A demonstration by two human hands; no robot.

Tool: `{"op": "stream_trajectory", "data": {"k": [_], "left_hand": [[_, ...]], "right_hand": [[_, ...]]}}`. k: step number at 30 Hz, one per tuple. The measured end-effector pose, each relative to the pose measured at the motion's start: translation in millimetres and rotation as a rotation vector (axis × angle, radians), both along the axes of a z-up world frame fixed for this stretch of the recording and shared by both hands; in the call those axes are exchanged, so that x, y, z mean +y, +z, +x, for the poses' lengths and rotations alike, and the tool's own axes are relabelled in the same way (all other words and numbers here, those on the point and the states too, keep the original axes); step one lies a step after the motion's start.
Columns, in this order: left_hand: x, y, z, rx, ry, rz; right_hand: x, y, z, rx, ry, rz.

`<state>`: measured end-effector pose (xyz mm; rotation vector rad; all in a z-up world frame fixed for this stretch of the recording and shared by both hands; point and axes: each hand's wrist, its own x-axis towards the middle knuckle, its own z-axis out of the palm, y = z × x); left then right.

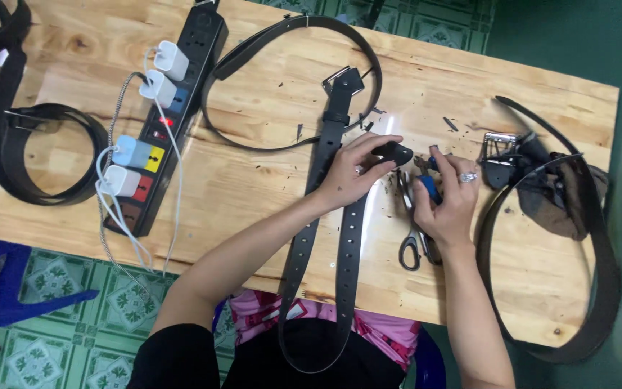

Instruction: Trim and adjust a leather belt using pliers and scissors at a workshop table

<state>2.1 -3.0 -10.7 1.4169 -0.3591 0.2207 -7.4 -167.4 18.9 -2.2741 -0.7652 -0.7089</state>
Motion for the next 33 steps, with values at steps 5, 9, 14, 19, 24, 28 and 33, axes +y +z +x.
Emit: {"op": "stream_trajectory", "data": {"k": [5,9,14,19,24,28,33], "left_hand": [[-1.2,-2.5,-3.7,-0.14,0.077,0.065],[1.7,-11.9,-4.9,-0.066,-0.047,0.23],[3.7,-10.1,-8.0,-0.034,-0.024,0.23],[4.2,-10.2,-9.9,-0.028,-0.035,0.165],[3.9,-14.7,-9.0,-0.049,-0.04,0.191],[4.5,-12.6,-10.1,-0.058,-0.033,0.172],[3.7,-14.9,-9.4,-0.046,-0.026,0.202]], "right_hand": [[-0.9,-0.4,-3.5,-0.018,0.04,-0.052],[2.0,7.4,-10.2,0.081,0.012,-0.136],[1.7,-2.1,-10.9,0.078,0.036,-0.143],[3.8,-4.8,-11.7,0.096,0.044,-0.123],[5.8,-3.4,-13.8,0.114,0.036,-0.123],[5.5,-5.5,-13.3,0.097,0.031,-0.115],[5.9,-4.8,-13.4,0.116,0.05,-0.098]]}}
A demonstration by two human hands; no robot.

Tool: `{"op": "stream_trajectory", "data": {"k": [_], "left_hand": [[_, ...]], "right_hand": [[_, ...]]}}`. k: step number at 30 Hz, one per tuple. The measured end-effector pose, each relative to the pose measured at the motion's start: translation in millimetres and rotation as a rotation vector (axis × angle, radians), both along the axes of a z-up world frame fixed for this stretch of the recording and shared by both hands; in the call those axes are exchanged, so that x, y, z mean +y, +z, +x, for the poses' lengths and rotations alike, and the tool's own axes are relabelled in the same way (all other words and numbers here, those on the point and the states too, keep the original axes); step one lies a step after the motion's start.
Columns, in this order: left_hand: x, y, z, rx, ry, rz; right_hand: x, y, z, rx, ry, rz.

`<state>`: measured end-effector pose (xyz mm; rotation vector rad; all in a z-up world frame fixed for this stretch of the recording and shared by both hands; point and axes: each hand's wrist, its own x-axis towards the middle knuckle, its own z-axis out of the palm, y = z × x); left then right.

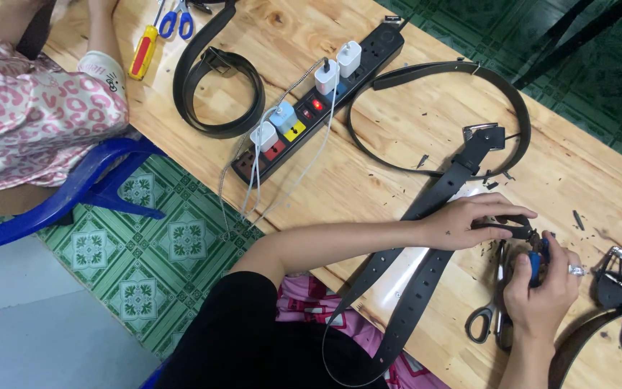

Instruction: Trim and adjust a leather belt using pliers and scissors at a workshop table

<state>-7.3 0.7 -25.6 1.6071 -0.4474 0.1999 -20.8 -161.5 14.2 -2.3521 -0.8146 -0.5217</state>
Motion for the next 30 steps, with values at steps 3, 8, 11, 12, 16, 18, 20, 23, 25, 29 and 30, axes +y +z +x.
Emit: {"op": "stream_trajectory", "data": {"k": [3,8,11,12,16,18,20,23,25,29,30], "left_hand": [[0.2,1.8,-1.2,0.012,0.002,0.003],[2.0,2.8,-0.4,0.004,-0.01,0.008],[0.9,0.4,0.2,0.009,-0.005,0.027],[0.4,-0.5,0.5,0.01,0.0,0.039],[1.0,1.5,0.9,0.029,-0.003,0.03],[1.6,3.0,-0.6,0.034,-0.009,0.027],[0.0,0.4,-0.4,0.021,0.0,0.028],[-0.5,-1.8,1.7,0.006,0.007,0.035],[-0.8,-2.9,1.2,0.01,0.006,0.037],[0.2,-0.5,1.2,0.019,0.002,0.023],[0.2,-0.4,0.8,0.017,0.003,0.025]], "right_hand": [[1.5,1.2,-1.3,0.01,0.006,0.018],[2.2,1.5,-1.6,0.015,-0.002,0.005],[1.7,1.5,-1.7,0.022,-0.003,0.001],[1.6,1.9,-1.6,0.025,0.003,-0.001],[1.8,2.5,-0.5,0.027,0.008,0.007],[1.8,2.6,-1.3,0.028,0.013,0.002],[1.1,2.5,-1.9,0.033,0.01,-0.002],[1.1,2.3,-1.2,0.032,0.006,-0.006],[0.4,1.2,-1.4,0.03,0.007,-0.012],[0.0,0.4,-0.9,0.019,0.005,-0.01],[-0.2,0.1,-1.1,0.016,0.006,-0.009]]}}
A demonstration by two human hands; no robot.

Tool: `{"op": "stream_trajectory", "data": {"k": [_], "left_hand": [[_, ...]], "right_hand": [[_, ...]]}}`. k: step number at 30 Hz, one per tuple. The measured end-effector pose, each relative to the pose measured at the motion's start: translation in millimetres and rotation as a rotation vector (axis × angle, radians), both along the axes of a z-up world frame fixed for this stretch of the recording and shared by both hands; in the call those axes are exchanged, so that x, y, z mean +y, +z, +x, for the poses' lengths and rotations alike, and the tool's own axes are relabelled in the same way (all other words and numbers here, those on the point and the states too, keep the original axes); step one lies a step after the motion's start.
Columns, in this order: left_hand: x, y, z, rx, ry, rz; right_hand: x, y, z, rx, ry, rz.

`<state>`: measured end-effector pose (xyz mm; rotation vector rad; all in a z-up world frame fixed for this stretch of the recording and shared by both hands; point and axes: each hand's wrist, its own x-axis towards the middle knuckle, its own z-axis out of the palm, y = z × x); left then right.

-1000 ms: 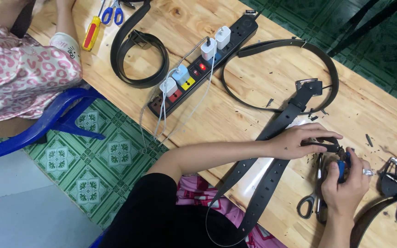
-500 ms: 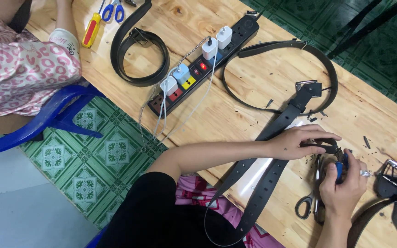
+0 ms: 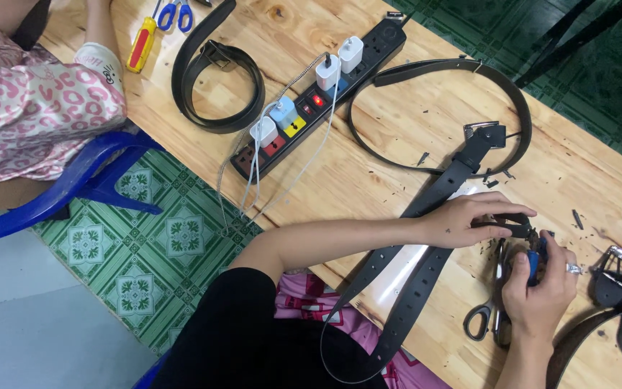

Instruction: Trim and adjust a leather belt using pliers and scissors at a workshop table

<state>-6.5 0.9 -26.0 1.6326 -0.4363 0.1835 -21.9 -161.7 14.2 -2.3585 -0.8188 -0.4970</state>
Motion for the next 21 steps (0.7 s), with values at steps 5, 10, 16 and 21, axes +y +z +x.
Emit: {"op": "stream_trajectory", "data": {"k": [5,10,16,21], "left_hand": [[-0.7,-1.8,0.8,0.002,-0.01,-0.004],[0.3,1.4,-0.1,-0.008,-0.015,-0.017],[-1.2,0.4,-0.2,-0.013,0.02,0.006],[-1.1,1.0,-0.1,0.002,0.011,0.002]], "right_hand": [[0.7,1.8,-0.6,0.056,-0.01,0.012],[0.8,0.8,0.3,0.031,-0.012,0.012],[0.0,0.7,0.4,0.035,0.002,0.021],[-0.5,0.7,0.3,0.043,-0.005,0.02]]}}
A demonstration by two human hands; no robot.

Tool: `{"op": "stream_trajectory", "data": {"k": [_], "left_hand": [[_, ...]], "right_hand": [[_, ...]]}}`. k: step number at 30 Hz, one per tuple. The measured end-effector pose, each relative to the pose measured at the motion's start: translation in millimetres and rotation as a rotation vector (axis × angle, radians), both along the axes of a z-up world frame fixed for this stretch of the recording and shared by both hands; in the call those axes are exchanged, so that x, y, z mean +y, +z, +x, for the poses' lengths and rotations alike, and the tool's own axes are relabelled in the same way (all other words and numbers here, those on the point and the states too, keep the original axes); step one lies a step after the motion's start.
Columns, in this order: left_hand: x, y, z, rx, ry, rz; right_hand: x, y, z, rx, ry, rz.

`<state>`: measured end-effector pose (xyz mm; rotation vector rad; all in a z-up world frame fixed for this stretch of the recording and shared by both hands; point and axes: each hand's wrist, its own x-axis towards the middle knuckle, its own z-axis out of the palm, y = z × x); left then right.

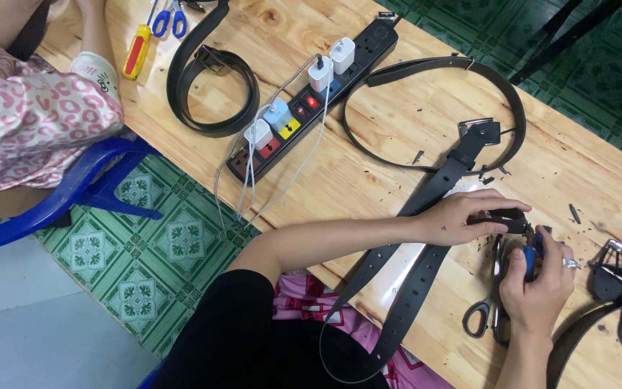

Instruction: Trim and adjust a leather belt using pliers and scissors at a workshop table

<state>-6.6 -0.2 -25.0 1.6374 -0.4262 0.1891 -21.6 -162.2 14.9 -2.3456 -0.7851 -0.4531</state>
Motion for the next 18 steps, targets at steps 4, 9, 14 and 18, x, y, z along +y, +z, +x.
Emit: {"op": "stream_trajectory", "data": {"k": [4,9,14,18], "left_hand": [[2.1,2.7,-1.0,0.002,-0.015,-0.021],[0.3,-1.1,0.0,-0.003,0.004,0.004],[1.5,-0.2,-0.8,0.003,-0.008,0.008],[0.7,-2.4,0.5,0.003,-0.01,0.015]], "right_hand": [[0.4,-1.2,0.4,-0.026,-0.004,0.002],[0.8,0.2,-0.3,-0.015,0.009,0.001],[2.2,1.7,-1.6,-0.004,0.005,0.007],[0.4,-1.0,-0.3,-0.012,0.004,0.0]]}}
